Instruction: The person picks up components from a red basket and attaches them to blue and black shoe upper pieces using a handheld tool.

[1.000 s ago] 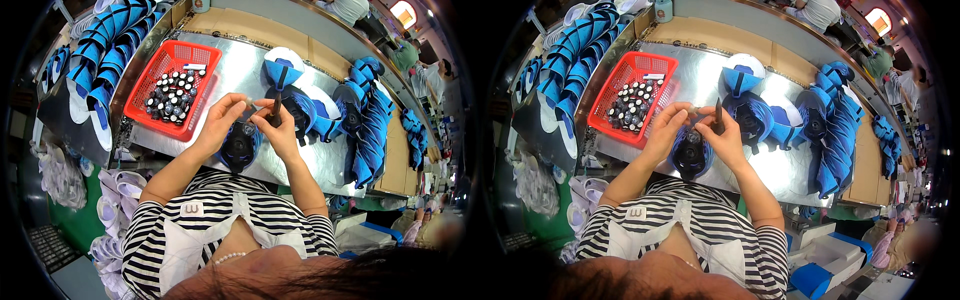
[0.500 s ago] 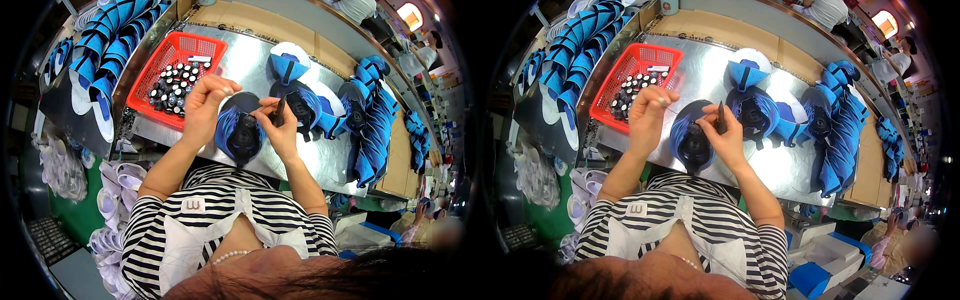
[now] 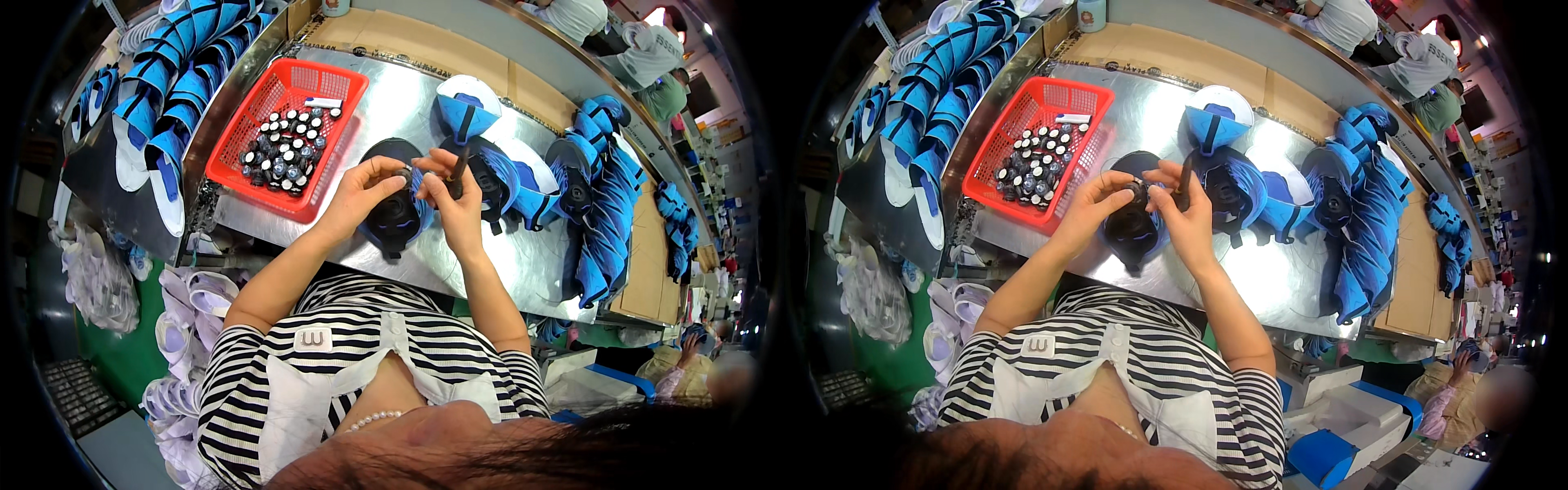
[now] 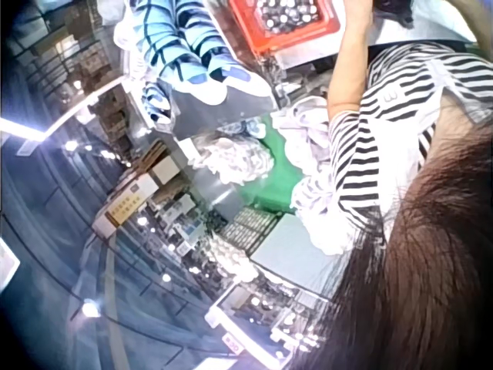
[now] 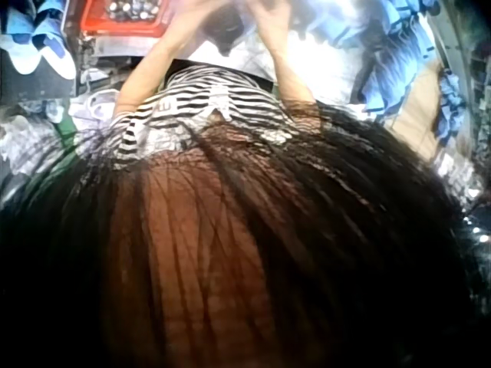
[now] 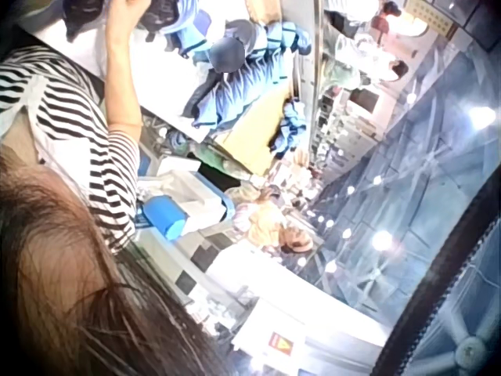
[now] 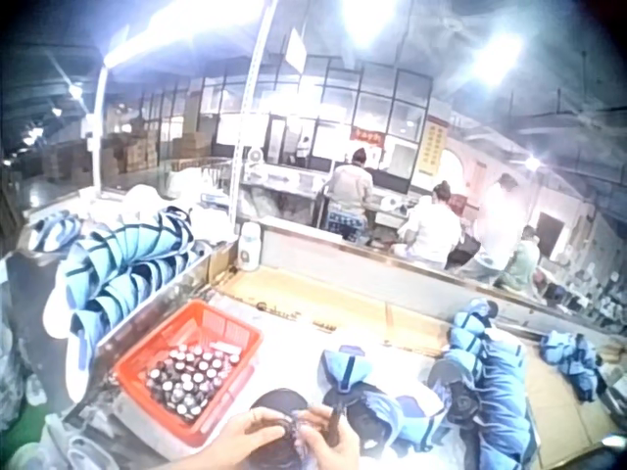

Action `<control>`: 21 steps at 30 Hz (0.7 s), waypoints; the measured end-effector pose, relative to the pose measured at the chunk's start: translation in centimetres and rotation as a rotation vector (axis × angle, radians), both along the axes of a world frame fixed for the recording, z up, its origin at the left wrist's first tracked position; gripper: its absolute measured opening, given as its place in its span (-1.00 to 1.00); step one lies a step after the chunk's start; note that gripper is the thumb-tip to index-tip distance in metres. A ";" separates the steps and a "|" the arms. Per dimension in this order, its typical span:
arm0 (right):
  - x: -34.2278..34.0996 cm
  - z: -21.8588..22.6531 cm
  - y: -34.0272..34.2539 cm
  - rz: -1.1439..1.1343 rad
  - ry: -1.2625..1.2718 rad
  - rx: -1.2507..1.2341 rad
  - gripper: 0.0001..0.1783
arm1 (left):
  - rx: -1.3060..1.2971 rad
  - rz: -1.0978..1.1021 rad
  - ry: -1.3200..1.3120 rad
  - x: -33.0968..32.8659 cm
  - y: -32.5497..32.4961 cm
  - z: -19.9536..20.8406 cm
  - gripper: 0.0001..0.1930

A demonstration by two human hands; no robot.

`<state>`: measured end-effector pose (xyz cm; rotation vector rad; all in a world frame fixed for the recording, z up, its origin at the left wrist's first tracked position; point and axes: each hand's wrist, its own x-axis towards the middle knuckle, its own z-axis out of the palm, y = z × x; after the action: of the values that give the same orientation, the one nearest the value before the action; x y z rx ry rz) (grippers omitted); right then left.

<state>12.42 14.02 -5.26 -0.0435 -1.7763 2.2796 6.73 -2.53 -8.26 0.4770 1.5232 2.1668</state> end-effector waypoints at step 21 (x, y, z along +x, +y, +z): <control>1.0 -3.5 0.6 0.055 -0.094 0.280 -0.67 | 0.048 -0.105 -0.041 -0.6 -0.6 0.1 -0.63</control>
<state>13.38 14.58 -8.72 -0.0523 -2.1537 2.0723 6.08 -3.17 -8.16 0.5137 1.3950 2.1235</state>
